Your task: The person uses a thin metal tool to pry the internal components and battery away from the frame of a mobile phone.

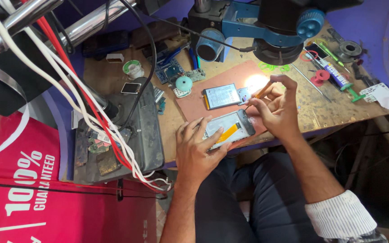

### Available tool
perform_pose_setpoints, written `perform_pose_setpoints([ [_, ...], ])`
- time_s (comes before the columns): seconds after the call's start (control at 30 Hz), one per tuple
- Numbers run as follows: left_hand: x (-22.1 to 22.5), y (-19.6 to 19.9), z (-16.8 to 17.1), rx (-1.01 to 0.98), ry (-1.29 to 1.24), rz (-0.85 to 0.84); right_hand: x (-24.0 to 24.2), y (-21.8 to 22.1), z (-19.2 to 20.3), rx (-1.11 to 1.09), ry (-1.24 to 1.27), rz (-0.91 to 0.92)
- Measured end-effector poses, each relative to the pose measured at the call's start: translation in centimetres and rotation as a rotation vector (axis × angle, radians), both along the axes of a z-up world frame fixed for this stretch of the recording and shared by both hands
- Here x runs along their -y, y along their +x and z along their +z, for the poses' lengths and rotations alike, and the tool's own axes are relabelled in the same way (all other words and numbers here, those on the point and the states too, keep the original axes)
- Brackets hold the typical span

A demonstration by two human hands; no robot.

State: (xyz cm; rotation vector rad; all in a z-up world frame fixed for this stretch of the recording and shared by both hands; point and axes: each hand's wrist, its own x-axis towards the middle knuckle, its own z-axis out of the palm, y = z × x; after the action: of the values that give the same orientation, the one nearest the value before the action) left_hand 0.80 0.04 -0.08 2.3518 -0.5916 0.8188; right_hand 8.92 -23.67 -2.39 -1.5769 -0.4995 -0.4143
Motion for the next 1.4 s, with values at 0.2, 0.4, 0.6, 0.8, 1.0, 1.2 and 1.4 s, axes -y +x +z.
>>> perform_pose_setpoints([
  [0.2,0.0,-0.1,0.0,0.007,0.007,-0.002,-0.2,-0.3,-0.1,0.157,-0.092,0.096],
  [0.4,0.0,-0.3,0.1,-0.002,0.025,-0.002,0.1,0.0,0.0,0.016,0.054,0.058],
  [0.6,-0.4,-0.9,1.2,-0.041,0.077,-0.058,0.4,0.1,0.5,0.102,0.107,0.064],
  [0.8,-0.5,-1.9,2.3,-0.181,0.147,-0.065,0.8,-0.7,0.3,0.082,0.239,-0.097],
  [1.0,0.2,-2.5,5.5,-0.257,0.073,-0.032,1.4,-1.0,0.3,0.045,0.526,-0.133],
  [1.2,-1.5,2.2,4.7,-0.561,-0.175,-0.016,2.9,-2.8,0.3,-0.082,0.483,-0.111],
  [1.4,-2.8,6.0,-1.0,-0.819,-0.571,-0.182,2.8,-4.5,1.6,-0.118,-0.331,-0.321],
])
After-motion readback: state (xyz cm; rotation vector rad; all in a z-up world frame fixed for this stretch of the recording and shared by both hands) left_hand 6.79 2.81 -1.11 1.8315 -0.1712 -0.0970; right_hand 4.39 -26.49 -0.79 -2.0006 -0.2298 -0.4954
